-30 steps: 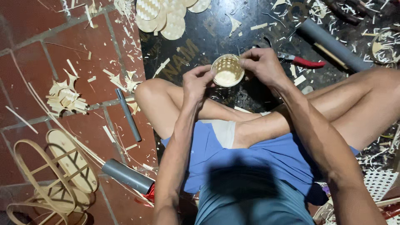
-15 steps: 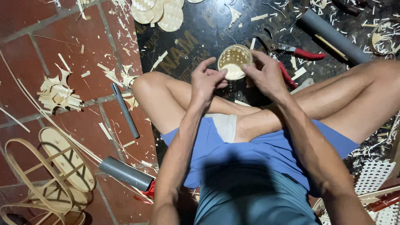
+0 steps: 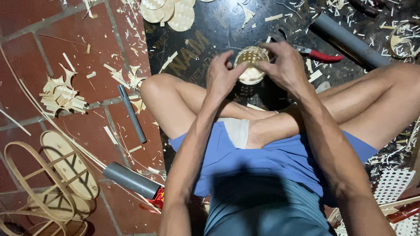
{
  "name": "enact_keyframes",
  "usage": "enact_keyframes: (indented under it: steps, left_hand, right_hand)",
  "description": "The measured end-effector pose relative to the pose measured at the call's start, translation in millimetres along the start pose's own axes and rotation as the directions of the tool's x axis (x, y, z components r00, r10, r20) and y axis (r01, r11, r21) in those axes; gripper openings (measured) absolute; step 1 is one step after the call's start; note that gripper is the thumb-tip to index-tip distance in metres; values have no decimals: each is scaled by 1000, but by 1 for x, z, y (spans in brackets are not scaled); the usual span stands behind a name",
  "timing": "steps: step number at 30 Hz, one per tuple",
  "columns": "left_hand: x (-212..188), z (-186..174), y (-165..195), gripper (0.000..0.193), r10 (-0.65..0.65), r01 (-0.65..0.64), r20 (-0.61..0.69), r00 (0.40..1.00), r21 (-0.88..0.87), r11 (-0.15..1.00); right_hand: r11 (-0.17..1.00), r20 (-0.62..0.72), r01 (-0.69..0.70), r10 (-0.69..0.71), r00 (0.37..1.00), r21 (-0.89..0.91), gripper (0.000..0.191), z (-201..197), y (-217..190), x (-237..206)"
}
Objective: The person sits on the workshop floor assembling a small woven bamboo basket. They press and fit the woven body over a gray plastic pipe form, wrap thin bamboo strips around the form, press the rim, apply tape around the basket edge, and thread a long thin bamboo strip through the assembly.
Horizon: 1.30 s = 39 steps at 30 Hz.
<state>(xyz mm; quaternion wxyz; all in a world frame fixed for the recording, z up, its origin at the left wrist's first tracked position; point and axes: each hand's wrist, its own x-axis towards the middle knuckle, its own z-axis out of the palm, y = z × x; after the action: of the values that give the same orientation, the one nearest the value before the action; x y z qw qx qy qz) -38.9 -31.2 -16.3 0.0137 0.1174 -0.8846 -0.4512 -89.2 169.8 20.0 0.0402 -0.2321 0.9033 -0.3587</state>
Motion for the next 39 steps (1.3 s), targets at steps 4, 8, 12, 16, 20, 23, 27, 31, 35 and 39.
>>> enact_keyframes:
  steps: [4, 8, 12, 16, 20, 23, 27, 31, 35, 39]
  left_hand:
    - [29, 15, 5, 41, 179, -192, 72, 981, 240, 952]
    - [46, 16, -1, 22, 184, -217, 161, 970, 221, 951]
    - [45, 12, -9, 26, 178, -218, 209, 962, 186, 958]
    - [46, 11, -8, 13, 234, -276, 237, 943, 161, 948]
    - [46, 12, -8, 12, 223, -270, 259, 940, 163, 949]
    - [43, 16, -10, 11, 250, -316, 258, 933, 255, 914]
    - [41, 27, -12, 7, 401, -456, 222, 888, 322, 830]
    - [44, 32, -11, 13, 389, -463, 268, 882, 328, 824]
    - [45, 29, -10, 12, 236, -303, 236, 943, 304, 903]
    - [41, 29, -10, 11, 175, -244, 226, 958, 330, 912]
  right_hand:
    - [987, 65, -56, 67, 996, -150, 40, 6, 0, 19]
    - [988, 142, 15, 7, 990, -154, 31, 10, 10, 33]
    - [997, 205, -19, 34, 978, -76, 27, 10, 17, 31]
    - [998, 163, 14, -4, 987, -61, 27, 10, 19, 27]
    - [992, 134, 28, -12, 991, -120, 19, 11, 13, 26]
    - [955, 124, 117, -86, 989, -271, 18, 12, 6, 25]
    - [822, 170, 282, -227, 959, -495, 23, 12, 4, 26]
    - [862, 180, 286, -230, 956, -418, 29, 13, 11, 28]
    - [954, 91, 136, -116, 989, -266, 20, 16, 14, 26]
    - [974, -4, 78, -81, 997, -214, 15, 17, 13, 20]
